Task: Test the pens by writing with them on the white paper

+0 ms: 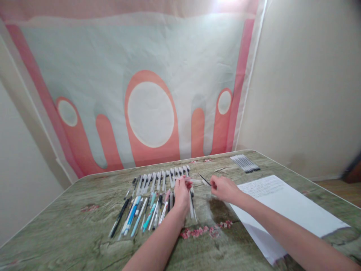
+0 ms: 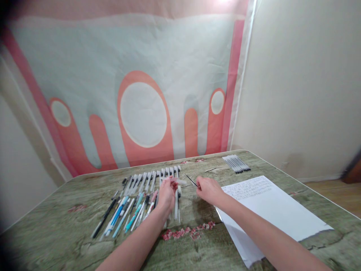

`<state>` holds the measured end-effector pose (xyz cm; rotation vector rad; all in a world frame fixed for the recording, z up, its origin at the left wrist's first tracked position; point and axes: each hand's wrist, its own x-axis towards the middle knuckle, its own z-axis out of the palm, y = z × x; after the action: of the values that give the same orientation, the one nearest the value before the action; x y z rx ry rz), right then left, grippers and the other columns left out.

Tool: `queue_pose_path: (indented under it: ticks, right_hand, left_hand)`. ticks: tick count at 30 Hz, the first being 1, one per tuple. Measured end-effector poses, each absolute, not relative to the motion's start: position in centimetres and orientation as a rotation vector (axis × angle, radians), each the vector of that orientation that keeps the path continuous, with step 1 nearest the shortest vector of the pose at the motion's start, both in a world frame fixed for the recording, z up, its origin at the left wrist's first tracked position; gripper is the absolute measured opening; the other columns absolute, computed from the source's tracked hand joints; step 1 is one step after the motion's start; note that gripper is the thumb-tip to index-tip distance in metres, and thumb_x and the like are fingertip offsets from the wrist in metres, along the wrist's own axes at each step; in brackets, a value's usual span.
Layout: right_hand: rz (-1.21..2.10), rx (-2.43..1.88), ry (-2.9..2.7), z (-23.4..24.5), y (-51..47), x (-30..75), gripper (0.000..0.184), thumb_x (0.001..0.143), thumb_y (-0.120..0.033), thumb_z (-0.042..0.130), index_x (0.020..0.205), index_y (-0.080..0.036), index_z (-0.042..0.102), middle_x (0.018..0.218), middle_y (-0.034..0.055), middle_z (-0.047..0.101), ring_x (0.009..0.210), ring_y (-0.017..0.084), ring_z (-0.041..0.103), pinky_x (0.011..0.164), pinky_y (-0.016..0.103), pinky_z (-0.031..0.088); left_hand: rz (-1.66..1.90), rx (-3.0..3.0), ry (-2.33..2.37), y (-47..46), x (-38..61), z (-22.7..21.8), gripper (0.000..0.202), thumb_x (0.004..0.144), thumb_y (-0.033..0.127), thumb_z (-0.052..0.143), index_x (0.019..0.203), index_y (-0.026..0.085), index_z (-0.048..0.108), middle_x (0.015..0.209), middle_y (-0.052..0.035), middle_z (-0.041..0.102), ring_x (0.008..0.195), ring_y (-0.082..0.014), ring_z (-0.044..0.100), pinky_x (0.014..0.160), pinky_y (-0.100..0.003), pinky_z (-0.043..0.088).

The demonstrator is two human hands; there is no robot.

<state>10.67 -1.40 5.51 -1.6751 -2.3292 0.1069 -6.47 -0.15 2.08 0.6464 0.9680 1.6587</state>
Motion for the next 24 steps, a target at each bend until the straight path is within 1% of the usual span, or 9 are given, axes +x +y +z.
queue_pose_path:
  ticks: [3, 7, 15, 24]
  right_hand:
    - [0.178, -1.463, -2.372, 6.6, -1.1, 11.7, 0.020, 0.076, -0.019, 0.047, 0.091, -0.020, 0.060, 0.079, 0.0025, 0.064, 0.071, 0.014, 0.057, 0.063, 0.022, 0.035]
    - [0.177, -1.309, -2.386, 7.9, -1.2, 12.6, 0.023, 0.078, -0.020, 0.046, 0.092, -0.021, 0.063, 0.084, 0.0024, 0.063, 0.074, 0.013, 0.056, 0.068, 0.022, 0.036]
    - [0.171, -1.304, -2.429, 8.2, -1.3, 12.8, 0.024, 0.077, -0.019, 0.047, 0.092, -0.023, 0.065, 0.081, 0.0017, 0.063, 0.075, 0.014, 0.056, 0.069, 0.023, 0.037]
    - [0.142, -1.341, -2.462, 8.2, -1.4, 12.6, 0.025, 0.077, -0.020, 0.046, 0.091, -0.024, 0.066, 0.081, 0.0024, 0.063, 0.076, 0.015, 0.056, 0.069, 0.023, 0.037]
  left_hand:
    - [1.787, 0.478, 0.954, 0.6, -7.3, 2.0, 0.013, 0.077, 0.028, 0.046, 0.083, 0.017, 0.047, 0.066, 0.0011, 0.057, 0.054, -0.0066, 0.052, 0.057, -0.019, 0.040]
    - [1.841, 0.406, 0.951, 1.2, -7.8, 1.5, 0.009, 0.078, 0.026, 0.045, 0.082, 0.018, 0.045, 0.066, 0.0015, 0.057, 0.053, -0.0070, 0.053, 0.057, -0.020, 0.041]
    - [1.838, 0.379, 0.925, 1.1, -7.6, 1.5, 0.006, 0.080, 0.022, 0.041, 0.081, 0.017, 0.045, 0.063, 0.0010, 0.057, 0.053, -0.0068, 0.053, 0.059, -0.020, 0.042]
    - [1.779, 0.440, 0.928, 0.7, -7.2, 1.6, 0.011, 0.076, 0.027, 0.046, 0.081, 0.017, 0.046, 0.065, 0.0012, 0.057, 0.052, -0.0063, 0.052, 0.057, -0.020, 0.041]
